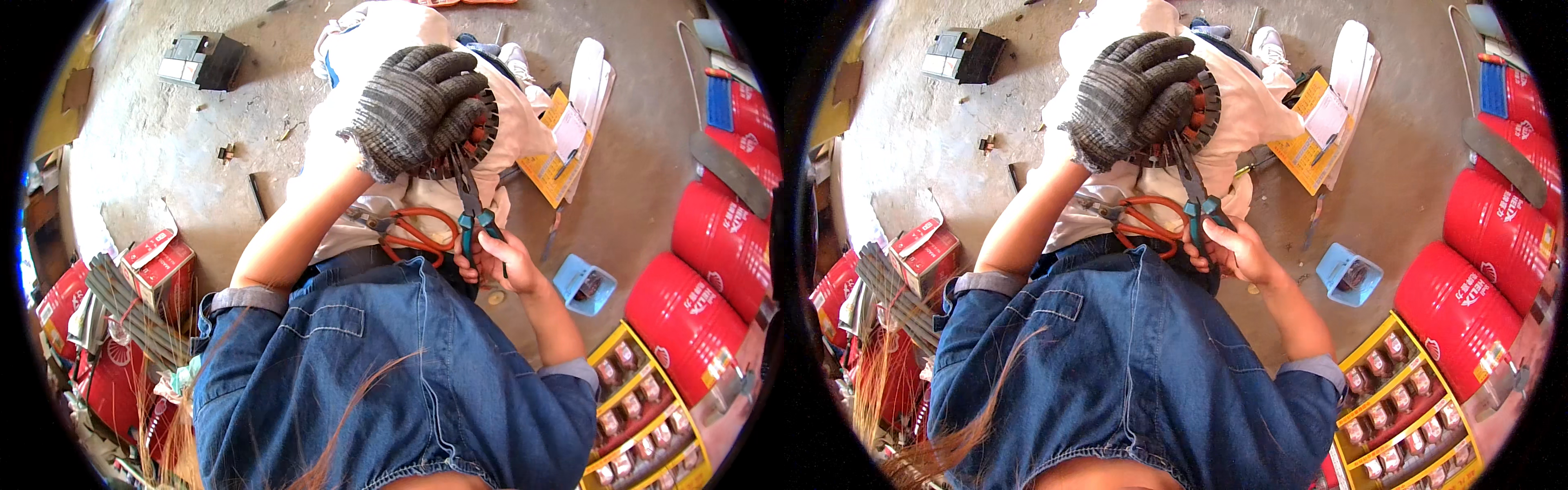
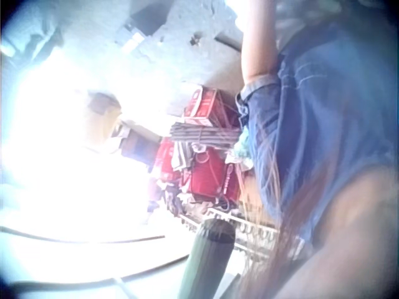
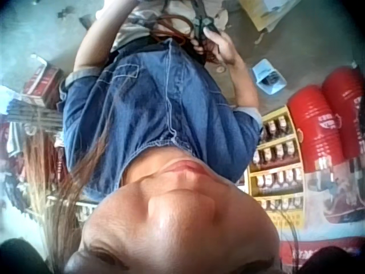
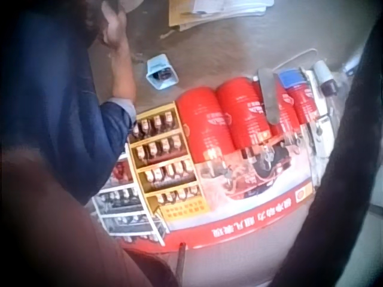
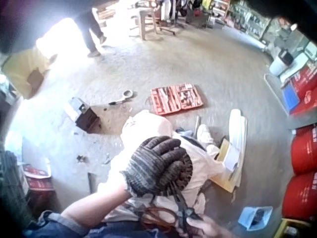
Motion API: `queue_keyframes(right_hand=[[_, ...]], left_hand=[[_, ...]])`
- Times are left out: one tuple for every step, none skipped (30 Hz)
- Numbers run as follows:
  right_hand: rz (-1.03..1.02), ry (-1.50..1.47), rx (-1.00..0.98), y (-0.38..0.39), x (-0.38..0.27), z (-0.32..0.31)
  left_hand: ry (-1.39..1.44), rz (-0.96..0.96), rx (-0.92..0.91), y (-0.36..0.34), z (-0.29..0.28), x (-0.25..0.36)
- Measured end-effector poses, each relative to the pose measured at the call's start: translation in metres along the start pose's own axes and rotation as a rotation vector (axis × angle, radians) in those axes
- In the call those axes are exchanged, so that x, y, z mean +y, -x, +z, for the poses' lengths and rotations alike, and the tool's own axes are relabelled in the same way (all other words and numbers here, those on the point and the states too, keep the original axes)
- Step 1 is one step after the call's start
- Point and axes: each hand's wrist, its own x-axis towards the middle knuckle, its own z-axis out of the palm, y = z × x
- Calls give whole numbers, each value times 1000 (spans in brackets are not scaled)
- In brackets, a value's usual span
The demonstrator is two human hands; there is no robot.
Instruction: The person sits on the floor and uses pliers to manipulate the copper windings of a motor stator resting on their lap. They repeatedly adjust the position of the windings and the stator itself to access different sections.
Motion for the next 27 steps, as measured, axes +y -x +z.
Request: queue_keyframes(right_hand=[[3, -27, -31, -1, 0, -2], [6, -51, -62, -2, 0, -4], [16, -71, -77, -3, 0, -4], [26, -90, -91, -4, 0, -3], [38, -107, -107, -4, 0, -3], [47, -122, -139, -5, 1, -4], [57, -137, -170, -6, 2, -4], [69, -153, -199, -7, 2, -5], [74, -164, -227, -8, 3, -7], [77, -174, -253, -9, 5, -8], [82, -183, -279, -10, 7, -10], [74, -168, -274, -10, 7, -10], [66, -152, -268, -11, 8, -9], [57, -133, -262, -11, 9, -9], [57, -139, -262, -11, 10, -9], [56, -144, -261, -11, 11, -8], [56, -147, -259, -11, 10, -7], [55, -170, -286, -12, 11, -8], [53, -192, -314, -13, 13, -10], [53, -212, -342, -15, 13, -12], [43, -162, -318, -15, 14, -13], [32, -112, -292, -14, 14, -13], [22, -62, -273, -14, 13, -9], [12, 21, -209, -12, 12, -3], [1, 102, -143, -6, 8, 7], [-10, 180, -68, 0, 4, 18], [2, 228, -52, 5, 2, 24]], left_hand=[[9, -1, -18, 0, -1, -1], [18, -1, -34, -2, -2, -2], [25, -10, -52, -2, -5, 0], [29, -1, -58, -3, -4, -2], [32, 6, -60, -3, -4, -3], [35, 14, -63, -3, -4, -4], [39, 17, -69, -4, -4, -4], [46, 17, -75, -4, -3, -5], [53, 18, -80, -5, -4, -5], [54, 19, -83, -6, -4, -5], [55, 18, -84, -5, -5, -5], [57, 18, -85, -5, -6, -4], [57, 31, -71, -6, -6, -5], [56, 45, -54, -6, -5, -7], [56, 59, -36, -6, -4, -8], [68, 63, -33, -6, -3, -10], [80, 67, -27, -6, -3, -11], [92, 71, -20, -6, -2, -12], [112, 68, -22, -6, -2, -13], [129, 63, -21, -6, -1, -14], [147, 59, -19, -6, -1, -15], [154, 53, -22, -6, -2, -13], [156, 47, -27, -6, -5, -11], [158, 41, -32, -6, -6, -10], [137, 57, -6, -7, -2, -11], [129, 55, 5, -7, 0, -11], [123, 55, 16, -6, 1, -11]])
